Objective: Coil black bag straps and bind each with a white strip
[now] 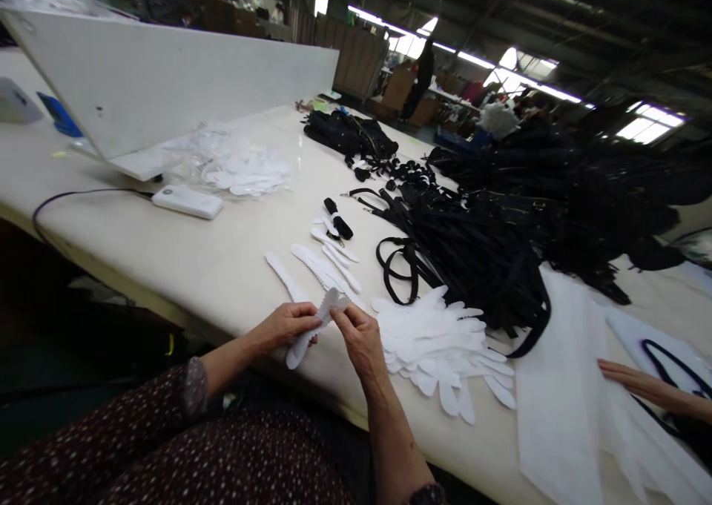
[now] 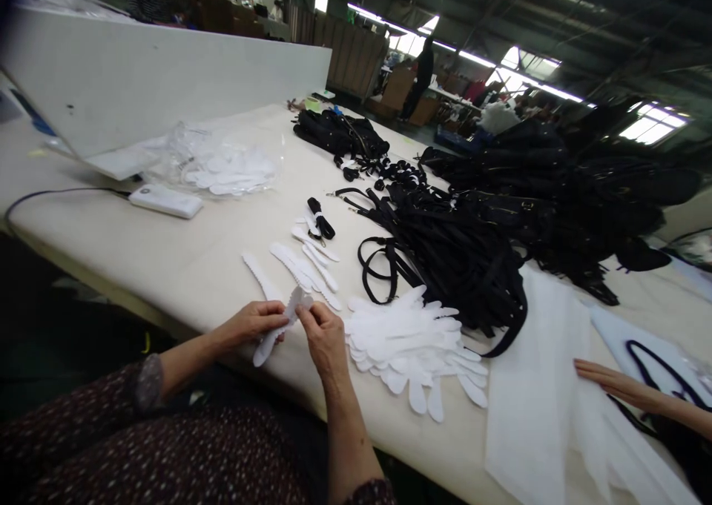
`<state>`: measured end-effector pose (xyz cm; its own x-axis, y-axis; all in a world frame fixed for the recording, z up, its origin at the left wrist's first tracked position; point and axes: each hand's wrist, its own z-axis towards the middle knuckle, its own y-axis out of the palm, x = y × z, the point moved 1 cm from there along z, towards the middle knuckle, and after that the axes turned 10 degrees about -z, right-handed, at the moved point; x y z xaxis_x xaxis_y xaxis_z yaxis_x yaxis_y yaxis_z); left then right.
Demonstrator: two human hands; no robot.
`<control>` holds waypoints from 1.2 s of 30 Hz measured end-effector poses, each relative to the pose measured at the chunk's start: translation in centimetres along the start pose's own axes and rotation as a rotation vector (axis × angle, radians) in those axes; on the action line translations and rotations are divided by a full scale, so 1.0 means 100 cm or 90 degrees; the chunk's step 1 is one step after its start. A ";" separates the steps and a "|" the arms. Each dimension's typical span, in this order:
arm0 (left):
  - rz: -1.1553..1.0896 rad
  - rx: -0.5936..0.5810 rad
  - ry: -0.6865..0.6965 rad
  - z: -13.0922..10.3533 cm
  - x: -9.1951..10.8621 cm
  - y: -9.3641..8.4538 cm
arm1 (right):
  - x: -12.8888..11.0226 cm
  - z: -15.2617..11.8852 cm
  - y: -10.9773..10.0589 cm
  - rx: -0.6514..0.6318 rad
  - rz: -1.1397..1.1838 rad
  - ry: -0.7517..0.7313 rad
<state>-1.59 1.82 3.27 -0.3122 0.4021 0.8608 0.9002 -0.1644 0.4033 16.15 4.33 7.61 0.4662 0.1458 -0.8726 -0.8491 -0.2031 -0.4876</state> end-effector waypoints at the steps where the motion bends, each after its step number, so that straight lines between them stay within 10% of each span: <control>1: -0.004 0.001 0.000 -0.001 0.001 -0.001 | 0.001 -0.001 0.000 -0.023 0.015 -0.002; 18: -0.165 0.100 0.091 0.004 -0.004 -0.012 | 0.018 -0.005 -0.001 0.094 0.128 0.088; 24: -0.211 0.061 0.088 0.004 -0.002 -0.020 | 0.035 0.000 -0.083 0.231 0.026 0.095; 30: -0.137 0.009 0.028 0.011 -0.011 -0.016 | 0.045 -0.004 -0.174 0.308 -0.457 0.122; 36: -0.047 -0.022 0.001 0.008 -0.012 -0.008 | 0.025 -0.013 -0.107 0.225 -0.333 -0.010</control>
<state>-1.63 2.20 1.64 -0.3773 0.4125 0.8292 0.8640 -0.1654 0.4754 26.74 5.61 10.66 0.8408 0.1542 -0.5190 -0.5414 0.2303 -0.8086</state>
